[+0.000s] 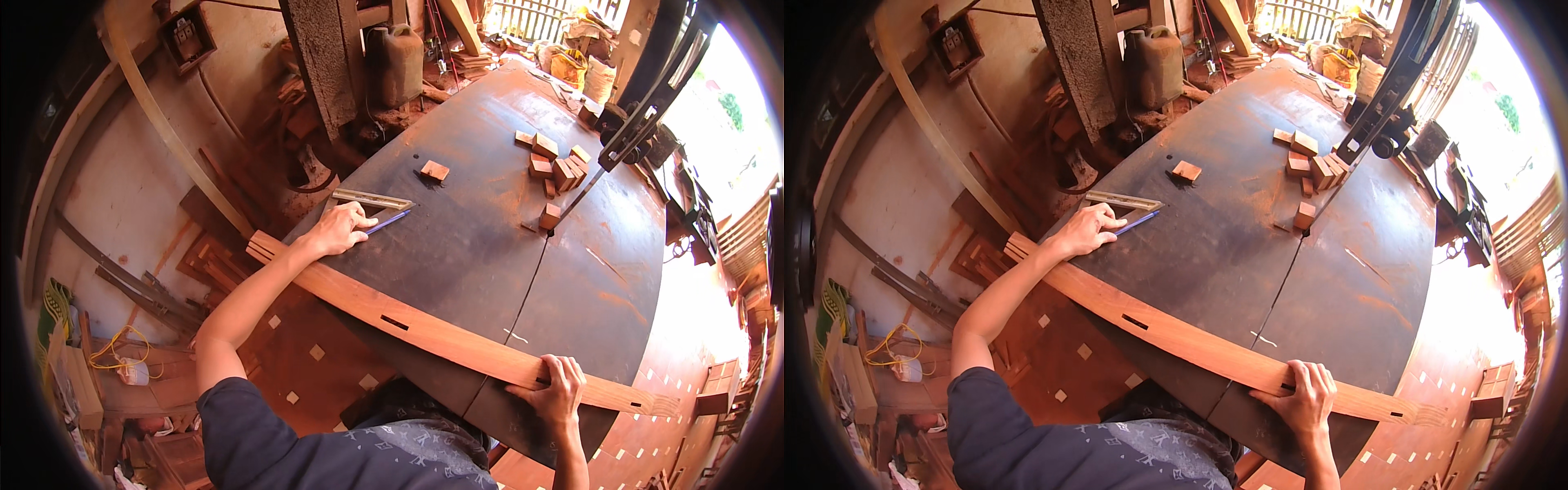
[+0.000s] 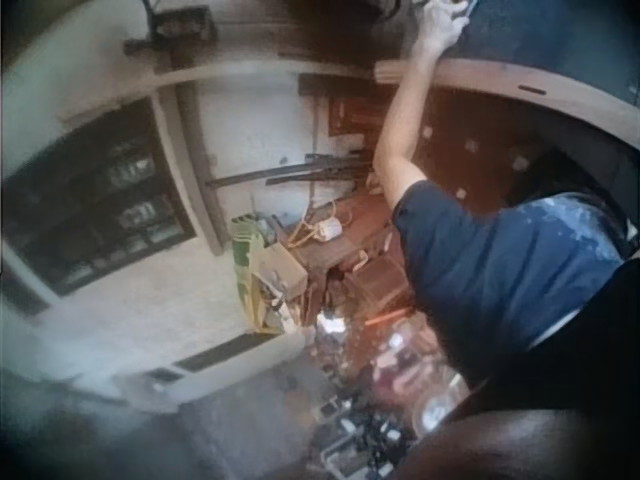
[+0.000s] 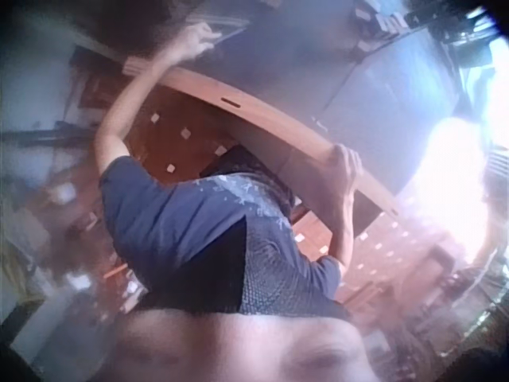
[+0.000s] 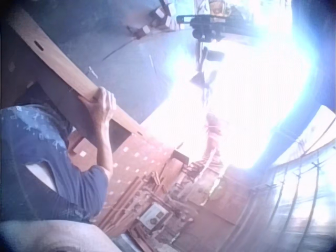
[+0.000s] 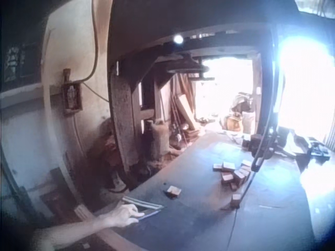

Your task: The person uses a band saw to cut notches into a long wooden plank, then moves around the workshop to retrieve a large wooden board and a hand saw. They briefly saw a piece of wood on the floor and later handle a power strip and a wooden plank.

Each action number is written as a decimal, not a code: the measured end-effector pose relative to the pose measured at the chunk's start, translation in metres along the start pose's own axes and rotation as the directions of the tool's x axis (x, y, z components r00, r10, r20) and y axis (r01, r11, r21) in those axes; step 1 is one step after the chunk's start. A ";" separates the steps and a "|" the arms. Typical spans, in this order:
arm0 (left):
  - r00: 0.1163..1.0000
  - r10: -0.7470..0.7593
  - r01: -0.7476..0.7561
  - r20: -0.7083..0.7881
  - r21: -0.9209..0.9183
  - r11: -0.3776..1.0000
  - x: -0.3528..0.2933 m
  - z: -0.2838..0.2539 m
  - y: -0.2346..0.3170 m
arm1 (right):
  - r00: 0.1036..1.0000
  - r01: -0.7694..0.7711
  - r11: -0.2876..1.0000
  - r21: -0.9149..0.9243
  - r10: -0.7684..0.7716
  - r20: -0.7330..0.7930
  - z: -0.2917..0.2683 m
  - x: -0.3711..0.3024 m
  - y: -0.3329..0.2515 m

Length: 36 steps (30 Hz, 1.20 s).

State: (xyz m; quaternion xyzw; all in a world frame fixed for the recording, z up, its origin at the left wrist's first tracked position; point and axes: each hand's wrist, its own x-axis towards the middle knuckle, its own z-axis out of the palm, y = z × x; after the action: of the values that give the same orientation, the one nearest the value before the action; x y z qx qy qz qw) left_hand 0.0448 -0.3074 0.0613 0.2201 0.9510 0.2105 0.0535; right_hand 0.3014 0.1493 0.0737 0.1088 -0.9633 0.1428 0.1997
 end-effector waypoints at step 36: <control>0.375 0.902 -0.795 0.215 -0.426 0.432 -0.080 0.162 0.480 | 0.129 -0.885 0.366 0.289 0.789 -0.601 -0.048 -0.228 0.034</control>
State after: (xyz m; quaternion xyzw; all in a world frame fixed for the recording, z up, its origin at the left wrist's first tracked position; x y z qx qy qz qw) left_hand 0.3387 0.1093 0.1190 0.7104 0.6274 0.2740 0.1633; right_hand 0.5136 0.2315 0.0135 -0.5208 -0.7215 0.1907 0.4145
